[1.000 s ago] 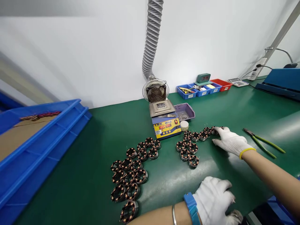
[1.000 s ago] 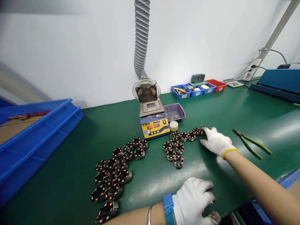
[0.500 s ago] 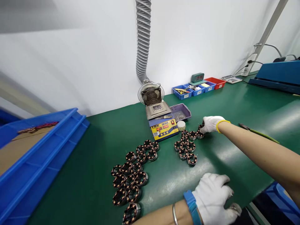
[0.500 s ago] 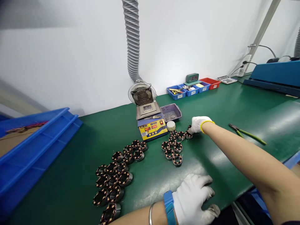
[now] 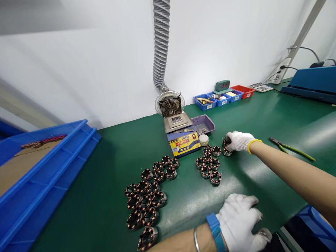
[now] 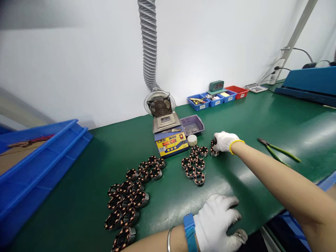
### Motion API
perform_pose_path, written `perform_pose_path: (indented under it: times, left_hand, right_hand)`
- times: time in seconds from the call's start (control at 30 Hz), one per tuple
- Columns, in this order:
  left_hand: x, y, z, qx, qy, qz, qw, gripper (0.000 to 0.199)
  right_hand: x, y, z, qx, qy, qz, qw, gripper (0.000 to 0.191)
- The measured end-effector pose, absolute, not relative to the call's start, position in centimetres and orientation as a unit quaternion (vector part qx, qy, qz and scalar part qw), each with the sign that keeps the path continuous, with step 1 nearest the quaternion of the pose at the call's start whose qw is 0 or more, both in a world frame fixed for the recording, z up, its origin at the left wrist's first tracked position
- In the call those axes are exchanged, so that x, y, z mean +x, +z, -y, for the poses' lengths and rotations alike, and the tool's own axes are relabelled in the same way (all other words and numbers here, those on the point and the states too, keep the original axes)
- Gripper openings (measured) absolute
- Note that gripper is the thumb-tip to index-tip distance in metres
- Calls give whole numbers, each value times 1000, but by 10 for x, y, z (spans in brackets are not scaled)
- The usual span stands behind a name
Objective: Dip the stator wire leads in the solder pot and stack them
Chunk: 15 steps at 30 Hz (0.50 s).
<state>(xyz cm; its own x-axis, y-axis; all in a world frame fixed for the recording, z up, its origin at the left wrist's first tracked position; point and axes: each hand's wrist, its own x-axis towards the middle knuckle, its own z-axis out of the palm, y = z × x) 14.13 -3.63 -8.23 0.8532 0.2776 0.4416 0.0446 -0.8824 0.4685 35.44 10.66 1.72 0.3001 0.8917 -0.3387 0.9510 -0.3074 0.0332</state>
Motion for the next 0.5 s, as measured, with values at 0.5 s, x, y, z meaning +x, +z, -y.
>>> perform_pose_path:
  times: [0.5]
  left_hand:
    - [140, -83, 37, 927, 277, -96, 234, 36]
  right_hand:
    - [357, 11, -94, 789, -147, -593, 66, 53]
